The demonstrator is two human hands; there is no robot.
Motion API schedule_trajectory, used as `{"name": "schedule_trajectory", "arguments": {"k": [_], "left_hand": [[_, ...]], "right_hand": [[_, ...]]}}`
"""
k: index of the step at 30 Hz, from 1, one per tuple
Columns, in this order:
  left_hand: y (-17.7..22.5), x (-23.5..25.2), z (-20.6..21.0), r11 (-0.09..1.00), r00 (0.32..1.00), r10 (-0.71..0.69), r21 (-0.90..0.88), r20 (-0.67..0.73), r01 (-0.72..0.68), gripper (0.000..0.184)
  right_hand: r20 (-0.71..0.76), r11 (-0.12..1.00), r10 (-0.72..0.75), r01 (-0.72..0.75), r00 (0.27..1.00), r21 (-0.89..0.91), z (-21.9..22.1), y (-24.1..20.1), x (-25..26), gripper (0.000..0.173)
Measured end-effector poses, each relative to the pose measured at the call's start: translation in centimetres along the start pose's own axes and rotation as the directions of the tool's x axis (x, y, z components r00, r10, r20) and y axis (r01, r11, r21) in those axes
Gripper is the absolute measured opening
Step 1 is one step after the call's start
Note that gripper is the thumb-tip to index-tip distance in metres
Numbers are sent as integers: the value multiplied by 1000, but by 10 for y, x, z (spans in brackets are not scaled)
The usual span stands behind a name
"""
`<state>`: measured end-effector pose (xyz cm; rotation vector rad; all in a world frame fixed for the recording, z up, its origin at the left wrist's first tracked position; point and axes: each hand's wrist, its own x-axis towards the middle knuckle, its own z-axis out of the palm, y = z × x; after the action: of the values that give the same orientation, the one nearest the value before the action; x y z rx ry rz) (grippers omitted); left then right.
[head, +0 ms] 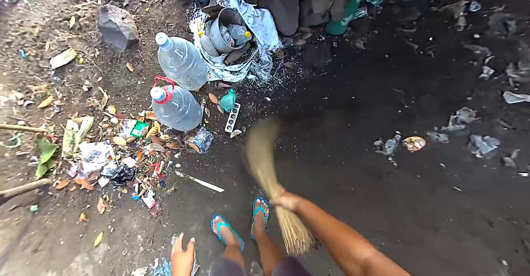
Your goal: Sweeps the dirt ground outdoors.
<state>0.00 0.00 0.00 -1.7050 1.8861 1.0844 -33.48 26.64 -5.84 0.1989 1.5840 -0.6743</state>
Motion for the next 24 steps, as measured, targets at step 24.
{"name": "schedule_trajectory", "arguments": {"k": [24], "left_hand": [[513, 378, -134, 653, 844, 536, 634, 0, -415, 76]], "right_hand": [[-126, 993, 107, -100, 986, 59, -90, -188, 60, 95]]}}
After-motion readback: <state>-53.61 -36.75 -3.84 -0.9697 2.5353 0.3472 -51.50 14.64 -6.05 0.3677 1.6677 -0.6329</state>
